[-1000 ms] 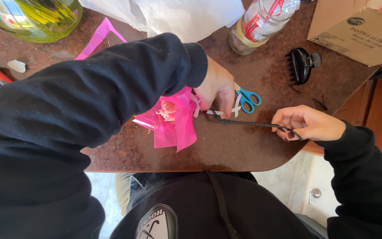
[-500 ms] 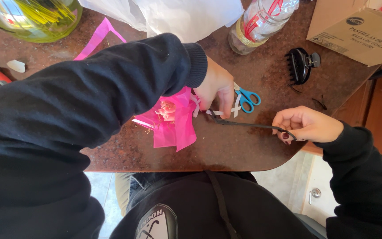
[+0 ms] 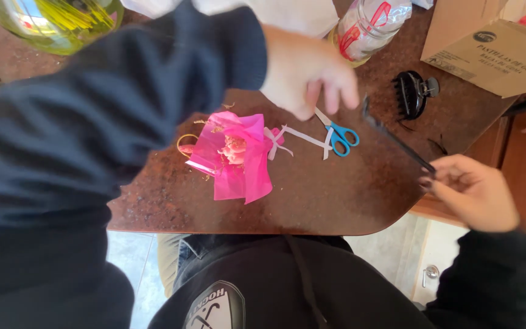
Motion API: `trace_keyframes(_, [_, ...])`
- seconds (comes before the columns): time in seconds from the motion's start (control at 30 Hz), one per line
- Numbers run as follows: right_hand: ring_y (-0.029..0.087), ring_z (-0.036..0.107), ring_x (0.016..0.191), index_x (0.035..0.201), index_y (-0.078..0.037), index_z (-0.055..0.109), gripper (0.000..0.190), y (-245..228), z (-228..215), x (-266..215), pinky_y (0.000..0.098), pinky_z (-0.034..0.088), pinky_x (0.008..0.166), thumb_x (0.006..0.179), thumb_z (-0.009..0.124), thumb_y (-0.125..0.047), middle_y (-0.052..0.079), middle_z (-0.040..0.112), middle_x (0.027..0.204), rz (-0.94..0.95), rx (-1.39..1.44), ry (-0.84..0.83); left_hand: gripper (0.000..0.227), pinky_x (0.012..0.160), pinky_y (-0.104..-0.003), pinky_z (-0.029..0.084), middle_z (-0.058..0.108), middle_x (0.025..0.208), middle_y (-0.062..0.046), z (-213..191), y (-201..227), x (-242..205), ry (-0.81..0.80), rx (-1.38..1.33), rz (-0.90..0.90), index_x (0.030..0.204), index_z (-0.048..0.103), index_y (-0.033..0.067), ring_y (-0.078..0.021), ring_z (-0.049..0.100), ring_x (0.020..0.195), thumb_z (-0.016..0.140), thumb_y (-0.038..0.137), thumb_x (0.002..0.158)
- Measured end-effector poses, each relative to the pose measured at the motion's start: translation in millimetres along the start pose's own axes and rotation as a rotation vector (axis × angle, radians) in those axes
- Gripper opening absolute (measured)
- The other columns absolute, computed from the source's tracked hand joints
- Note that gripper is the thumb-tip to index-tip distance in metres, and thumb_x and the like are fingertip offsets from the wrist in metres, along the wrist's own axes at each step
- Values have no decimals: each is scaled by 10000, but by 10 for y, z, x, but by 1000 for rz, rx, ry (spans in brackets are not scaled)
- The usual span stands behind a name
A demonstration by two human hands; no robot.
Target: Wrapping a small bouquet of flowers in pink tissue paper and securing it with a ribbon.
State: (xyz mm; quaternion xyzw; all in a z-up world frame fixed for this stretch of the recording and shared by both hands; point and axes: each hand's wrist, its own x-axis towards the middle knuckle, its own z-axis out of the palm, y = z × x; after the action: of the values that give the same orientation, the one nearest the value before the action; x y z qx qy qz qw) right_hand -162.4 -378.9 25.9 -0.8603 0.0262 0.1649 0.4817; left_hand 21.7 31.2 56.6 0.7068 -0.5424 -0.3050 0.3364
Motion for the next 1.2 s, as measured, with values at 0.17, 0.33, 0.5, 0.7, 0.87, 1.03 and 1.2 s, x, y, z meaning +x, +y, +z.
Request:
trace_keyframes(0.17, [55, 610, 718, 1115, -15, 735, 175, -94, 559, 24, 225, 493, 672, 953, 777, -64, 40, 715, 868, -242, -433, 357, 419, 766, -404, 570, 735, 1109, -59, 42, 752, -730, 367, 245, 93, 1271, 653, 81, -205, 729, 899, 696, 20, 858])
trace_keyframes(0.33, [155, 596, 653, 1089, -60, 787, 191, -235, 717, 60, 289, 485, 649, 901, 819, -70, 71, 675, 876, -339, -689, 473, 331, 756, -487, 510, 706, 1005, -144, 403, 1412, -1423, 622, 417, 231, 1132, 684, 8, -348, 687, 892, 702, -25, 803])
trace_keyframes(0.5, [254, 670, 965, 1128, -88, 757, 203, -572, 925, -12, 341, 551, 838, 928, 783, -113, 66, 685, 1039, -525, -944, 528, 291, 720, -418, 504, 712, 954, -88, 1018, 1450, -2035, 729, 218, 10, 1149, 706, 66, -274, 678, 822, 716, 15, 863])
trace_keyframes(0.7, [304, 519, 1368, 1246, -26, 659, 463, -878, 1565, 286, 591, 291, 1150, 805, 745, -140, 132, 624, 1384, -875, -974, 0, 315, 721, -351, 549, 738, 979, -64, 1680, 1317, -2328, 889, 80, -169, 1125, 711, 45, -224, 720, 868, 731, -3, 814])
trace_keyframes(0.87, [298, 465, 1430, 1285, -38, 633, 514, -1072, 1535, 511, 597, 252, 1183, 812, 774, -182, 115, 592, 1435, -855, -934, -18, 336, 753, -296, 584, 764, 1081, -86, 2046, 1200, -2451, 982, -90, -138, 1126, 706, 25, -203, 751, 912, 722, -48, 798])
trace_keyframes(1.03, [358, 485, 1390, 1349, 15, 594, 643, -1259, 1830, 893, 497, 377, 1148, 774, 814, -170, 179, 565, 1431, -904, -542, -180, 326, 781, -283, 602, 757, 1008, -64, 2176, 1047, -2344, 1060, -210, -221, 1126, 739, 34, -177, 776, 897, 698, -85, 825])
trace_keyframes(1.2, [330, 607, 1067, 1108, -47, 696, 419, -1158, 2058, 1199, 418, 487, 933, 726, 852, -122, 127, 648, 1132, -926, -489, -274, 316, 751, -263, 637, 752, 1033, -79, 2241, 973, -2305, 1073, -346, -197, 1133, 738, 16, -164, 775, 912, 687, -96, 841])
